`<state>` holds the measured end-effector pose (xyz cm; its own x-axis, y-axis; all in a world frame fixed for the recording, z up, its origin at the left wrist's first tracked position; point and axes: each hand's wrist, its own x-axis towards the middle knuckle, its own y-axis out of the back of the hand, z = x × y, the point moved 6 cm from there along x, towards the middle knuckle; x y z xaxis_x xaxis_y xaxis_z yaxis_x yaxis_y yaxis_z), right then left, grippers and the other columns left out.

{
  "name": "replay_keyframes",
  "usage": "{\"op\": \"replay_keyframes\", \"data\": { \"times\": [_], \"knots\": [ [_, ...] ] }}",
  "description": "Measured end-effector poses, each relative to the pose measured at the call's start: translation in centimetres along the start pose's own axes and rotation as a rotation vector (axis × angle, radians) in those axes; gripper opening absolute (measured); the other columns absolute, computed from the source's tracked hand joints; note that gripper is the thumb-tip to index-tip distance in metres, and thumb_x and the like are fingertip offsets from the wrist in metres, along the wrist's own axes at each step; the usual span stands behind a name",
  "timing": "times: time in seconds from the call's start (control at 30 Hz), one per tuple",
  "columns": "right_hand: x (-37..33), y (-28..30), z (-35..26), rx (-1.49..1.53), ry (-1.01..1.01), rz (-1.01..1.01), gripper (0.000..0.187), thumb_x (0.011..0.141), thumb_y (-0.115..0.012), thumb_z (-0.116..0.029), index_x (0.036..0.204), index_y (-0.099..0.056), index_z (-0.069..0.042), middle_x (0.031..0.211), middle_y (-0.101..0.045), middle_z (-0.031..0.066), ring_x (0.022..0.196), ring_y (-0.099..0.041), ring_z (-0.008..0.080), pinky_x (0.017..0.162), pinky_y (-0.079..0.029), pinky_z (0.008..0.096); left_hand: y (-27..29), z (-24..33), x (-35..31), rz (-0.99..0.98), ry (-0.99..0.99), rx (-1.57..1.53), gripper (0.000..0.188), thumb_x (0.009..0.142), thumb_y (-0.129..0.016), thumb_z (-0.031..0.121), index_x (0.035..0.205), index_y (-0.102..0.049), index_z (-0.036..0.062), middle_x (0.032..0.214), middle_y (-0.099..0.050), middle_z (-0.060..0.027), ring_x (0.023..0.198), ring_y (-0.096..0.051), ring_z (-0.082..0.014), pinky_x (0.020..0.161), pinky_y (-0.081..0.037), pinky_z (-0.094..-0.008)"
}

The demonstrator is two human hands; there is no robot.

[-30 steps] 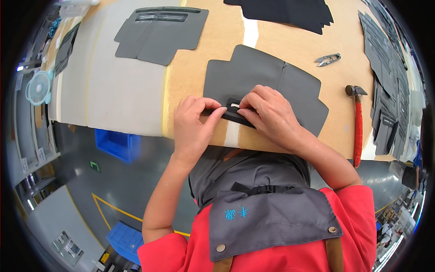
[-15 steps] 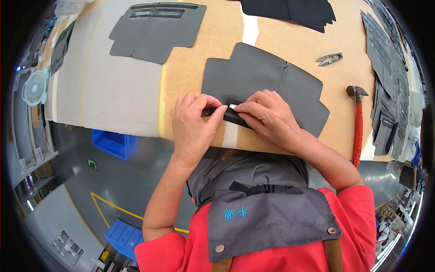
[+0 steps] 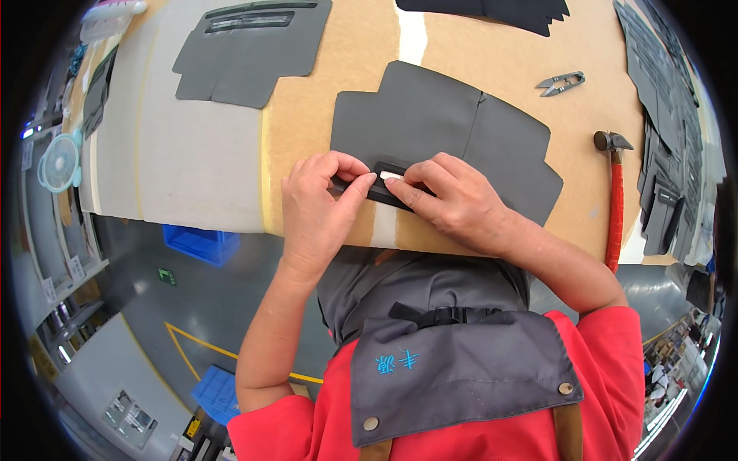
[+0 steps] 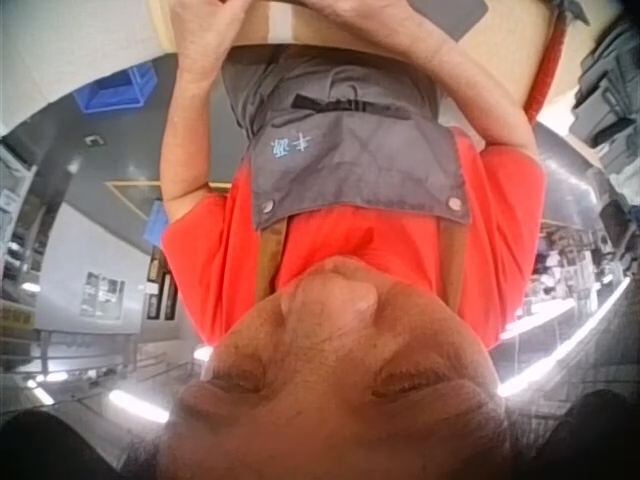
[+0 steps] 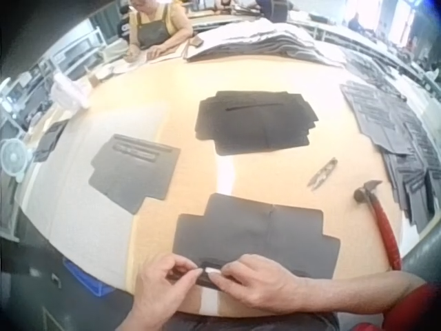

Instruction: The recorder is seen assembling a leather bag component by fitting a piece of leather into a slot and then using a hammer to secure it.

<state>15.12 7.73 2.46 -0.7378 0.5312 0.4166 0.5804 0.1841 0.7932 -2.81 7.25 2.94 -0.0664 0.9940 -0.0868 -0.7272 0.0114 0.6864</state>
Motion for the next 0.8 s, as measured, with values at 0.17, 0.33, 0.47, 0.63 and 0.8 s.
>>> {"op": "replay_keyframes", "data": {
  "times": [0.17,0.33,0.47,0.63,0.8],
  "knots": [
    [-0.1,-0.2,-0.4,-0.043,0.033,0.012,0.045,0.078,-0.068,-0.011,0.121,-0.065,0.002,0.099,-0.056,0.0087,0.084,-0.057,0.0233,0.075,-0.052,0.035,-0.2,0.0,0.5,-0.069,0.071,-0.037,0.012,0.086,-0.079,0.011,0.09,-0.072,0.0039,0.085,-0.067,-0.0021,0.078,-0.058,-0.0125,0.069,-0.046,-0.0285],
    [-0.3,-0.3,-0.7,-0.077,0.058,0.032,0.04,0.08,-0.065,-0.011,0.117,-0.064,0.003,0.093,-0.052,0.0076,0.083,-0.054,0.0217,0.075,-0.05,0.034,-0.5,0.3,0.3,-0.069,0.037,0.029,0.013,0.086,-0.08,0.012,0.091,-0.072,0.0036,0.087,-0.066,-0.002,0.078,-0.058,-0.0116,0.069,-0.047,-0.0277],
    [-0.1,-0.5,-0.6,-0.073,0.074,0.043,0.039,0.081,-0.065,-0.01,0.117,-0.064,0.004,0.092,-0.051,0.0076,0.083,-0.054,0.0216,0.074,-0.05,0.0335,-0.5,-0.3,0.7,-0.124,0.074,-0.008,0.015,0.085,-0.081,0.013,0.092,-0.071,0.0035,0.087,-0.065,-0.0014,0.08,-0.057,-0.0115,0.07,-0.047,-0.0274],
    [0.0,-0.5,-0.4,-0.097,0.092,0.054,0.038,0.081,-0.064,-0.009,0.116,-0.065,0.005,0.09,-0.05,0.0075,0.082,-0.054,0.0215,0.073,-0.05,0.0331,0.4,0.6,0.9,-0.09,0.047,-0.015,0.011,0.084,-0.076,0.007,0.094,-0.071,0.0054,0.091,-0.068,-0.0066,0.085,-0.065,-0.0228,0.079,-0.051,-0.0362],
    [0.0,-0.6,-0.7,-0.125,0.099,0.072,0.035,0.08,-0.065,-0.009,0.112,-0.065,0.004,0.088,-0.049,0.0076,0.081,-0.054,0.0216,0.071,-0.05,0.033,-1.0,1.8,-2.8,0.066,-0.426,0.226,0.021,0.088,-0.072,-0.001,0.108,-0.073,0.0035,0.098,-0.067,-0.0087,0.093,-0.064,-0.0246,0.08,-0.052,-0.0365]
  ]
}}
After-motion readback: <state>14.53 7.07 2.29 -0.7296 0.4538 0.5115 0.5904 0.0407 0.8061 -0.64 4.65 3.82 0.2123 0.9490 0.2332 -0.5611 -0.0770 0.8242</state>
